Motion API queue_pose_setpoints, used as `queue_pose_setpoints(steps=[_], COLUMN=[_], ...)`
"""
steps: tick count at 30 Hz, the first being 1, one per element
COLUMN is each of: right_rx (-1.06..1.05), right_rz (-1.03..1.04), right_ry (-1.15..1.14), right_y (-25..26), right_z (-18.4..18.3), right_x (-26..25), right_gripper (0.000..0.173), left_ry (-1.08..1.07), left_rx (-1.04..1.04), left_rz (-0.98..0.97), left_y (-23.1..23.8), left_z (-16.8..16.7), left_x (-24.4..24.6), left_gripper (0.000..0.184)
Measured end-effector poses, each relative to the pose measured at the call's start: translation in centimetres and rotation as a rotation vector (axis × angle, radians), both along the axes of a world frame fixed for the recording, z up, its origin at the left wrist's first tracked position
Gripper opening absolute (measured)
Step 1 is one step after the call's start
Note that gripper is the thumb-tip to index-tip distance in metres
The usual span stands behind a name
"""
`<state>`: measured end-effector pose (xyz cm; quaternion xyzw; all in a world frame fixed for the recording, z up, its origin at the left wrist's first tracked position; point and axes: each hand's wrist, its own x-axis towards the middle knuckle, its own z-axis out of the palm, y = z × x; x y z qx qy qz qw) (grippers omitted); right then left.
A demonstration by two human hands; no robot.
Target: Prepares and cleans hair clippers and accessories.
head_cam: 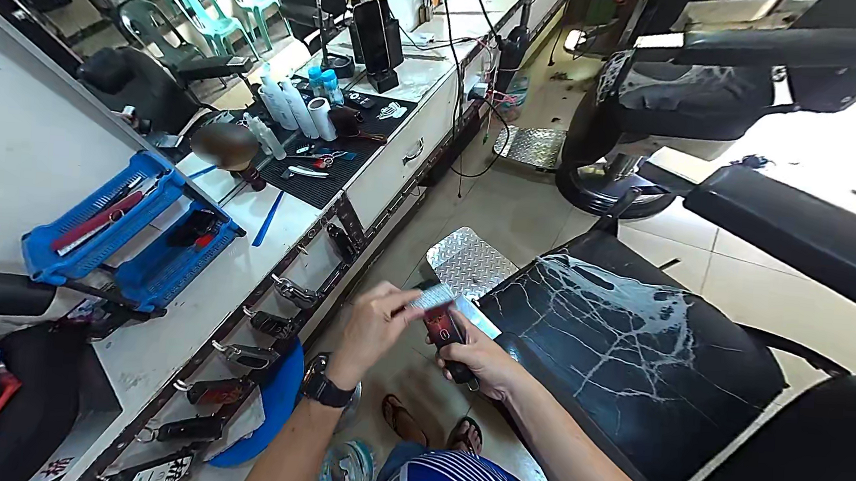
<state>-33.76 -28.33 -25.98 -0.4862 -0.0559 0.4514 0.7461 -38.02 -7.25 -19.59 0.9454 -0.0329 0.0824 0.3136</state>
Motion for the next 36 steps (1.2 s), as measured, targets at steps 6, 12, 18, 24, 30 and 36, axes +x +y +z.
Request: queue_pose_setpoints(steps=[6,12,18,24,30,36], right_rx=[-0.019,-0.219,-0.349,-0.408,-0.404,-0.359], right_rz=[0.028,0.08,0.174,0.169,0.199,0.224], right_ry=[0.018,-0.111,-0.179,-0.159,-0.151,-0.116], right_y=[-0.2,0.0,0.8,0.1,0.5,1.6], right_z=[0.3,0.5,0.5,-0.1,0.2,0.1], right_x=[-0.3,-0.2,0.4,0.6,1.1,1.1], right_gripper=[0.076,0.063,0.051,0.052,0.054,0.059], left_ry=[0.047,-0.062,0.151,0.176,0.343,0.24], left_rx=[-0.046,0.214,0.456,0.724,0.672,0.624], left_rz=[0.034,0.048,-0.399,-0.207,-0.314,-0.245], left_y=[0.9,1.1,-1.2,-1.2,0.1,-1.3], left_z=[0.2,1.7,1.0,3.9,2.8,2.5], left_x=[0.5,2.1,5.9,5.6,7.2,5.1], left_gripper=[0.027,0.023,0.02,0.013,0.015,0.017])
